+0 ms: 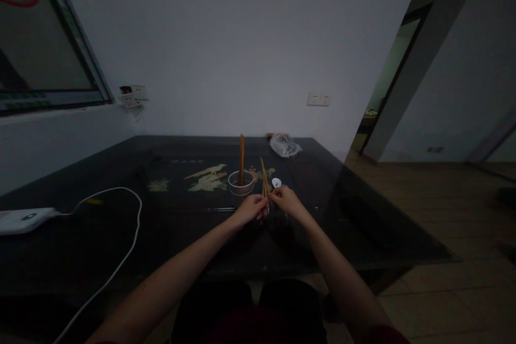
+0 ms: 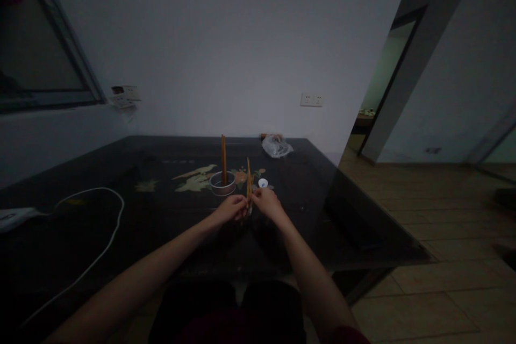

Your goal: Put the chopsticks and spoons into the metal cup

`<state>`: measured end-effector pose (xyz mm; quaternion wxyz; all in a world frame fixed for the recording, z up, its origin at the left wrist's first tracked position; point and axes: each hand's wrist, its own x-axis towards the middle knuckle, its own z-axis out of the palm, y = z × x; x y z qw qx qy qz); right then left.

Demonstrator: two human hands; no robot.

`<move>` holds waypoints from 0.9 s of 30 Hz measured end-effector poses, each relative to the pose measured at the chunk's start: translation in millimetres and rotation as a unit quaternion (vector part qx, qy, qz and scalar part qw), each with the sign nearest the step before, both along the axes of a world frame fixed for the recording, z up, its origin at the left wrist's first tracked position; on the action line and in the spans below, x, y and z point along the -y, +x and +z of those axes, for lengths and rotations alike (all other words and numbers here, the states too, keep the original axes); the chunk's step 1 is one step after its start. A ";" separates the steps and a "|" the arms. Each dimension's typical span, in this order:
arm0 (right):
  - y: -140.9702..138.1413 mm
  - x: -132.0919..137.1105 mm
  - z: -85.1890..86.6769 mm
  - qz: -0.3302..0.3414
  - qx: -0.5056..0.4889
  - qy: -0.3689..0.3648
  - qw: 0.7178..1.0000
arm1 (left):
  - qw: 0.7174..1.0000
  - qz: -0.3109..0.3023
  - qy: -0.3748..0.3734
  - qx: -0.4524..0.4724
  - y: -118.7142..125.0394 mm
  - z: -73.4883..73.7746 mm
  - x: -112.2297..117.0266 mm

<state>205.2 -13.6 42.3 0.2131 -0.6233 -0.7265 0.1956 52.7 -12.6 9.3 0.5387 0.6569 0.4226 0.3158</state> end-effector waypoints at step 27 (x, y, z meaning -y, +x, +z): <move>5.9 -3.2 -9.7 0.060 -0.390 -0.163 0.904 | 0.995 -0.069 0.031 0.057 -1.9 -2.0 -1.7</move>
